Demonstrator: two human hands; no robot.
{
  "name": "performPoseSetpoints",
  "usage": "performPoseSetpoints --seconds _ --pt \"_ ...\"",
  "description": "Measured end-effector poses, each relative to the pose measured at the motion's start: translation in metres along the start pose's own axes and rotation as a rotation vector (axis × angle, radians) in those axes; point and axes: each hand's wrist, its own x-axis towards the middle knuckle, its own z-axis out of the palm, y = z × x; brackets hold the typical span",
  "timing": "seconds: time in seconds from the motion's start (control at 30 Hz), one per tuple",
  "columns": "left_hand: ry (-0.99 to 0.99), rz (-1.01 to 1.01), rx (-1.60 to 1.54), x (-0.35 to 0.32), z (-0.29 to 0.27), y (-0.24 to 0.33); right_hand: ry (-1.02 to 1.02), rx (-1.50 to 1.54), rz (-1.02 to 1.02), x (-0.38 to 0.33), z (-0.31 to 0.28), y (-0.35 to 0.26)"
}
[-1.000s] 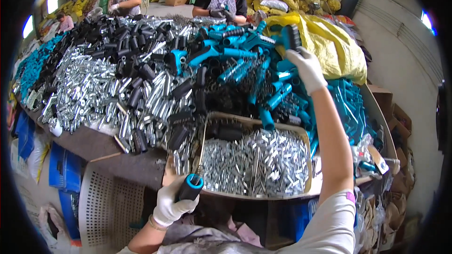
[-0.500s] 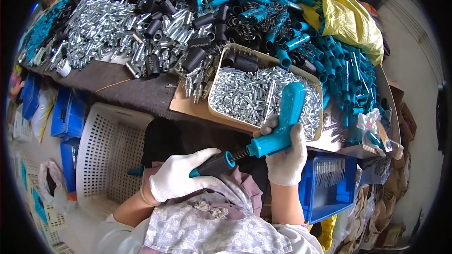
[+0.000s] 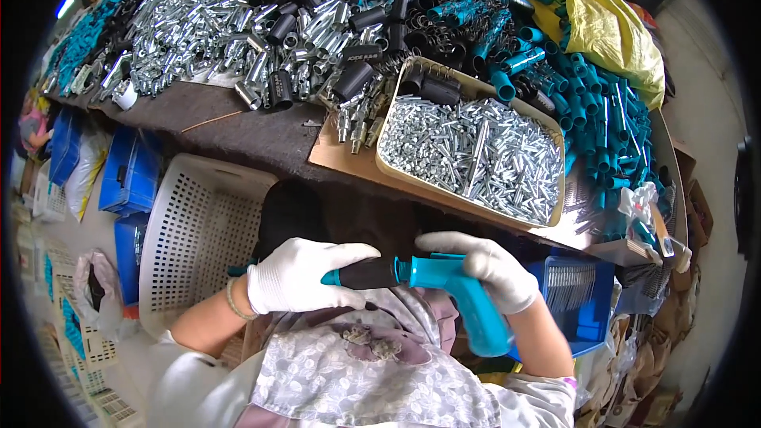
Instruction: Assemble handle grips by inserting metal cores into plastic shells and adding pins.
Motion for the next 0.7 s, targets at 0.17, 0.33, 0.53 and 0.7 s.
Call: performPoseSetpoints --seconds 0.17,0.33,0.53,0.7 --pt "-0.209 -0.067 0.084 0.003 -0.002 0.001 0.104 -1.247 -0.309 0.002 0.021 0.002" --pt "-0.475 -0.153 -0.351 0.011 -0.016 -0.019 0.021 -1.916 -1.131 0.014 0.021 0.021" --pt "-0.637 -0.372 -0.732 0.013 -0.021 -0.022 -0.112 -1.946 -1.419 0.024 0.01 0.009" --pt "-0.345 0.094 -0.341 0.013 -0.01 -0.031 -0.119 -1.736 -1.034 0.027 0.01 0.004"
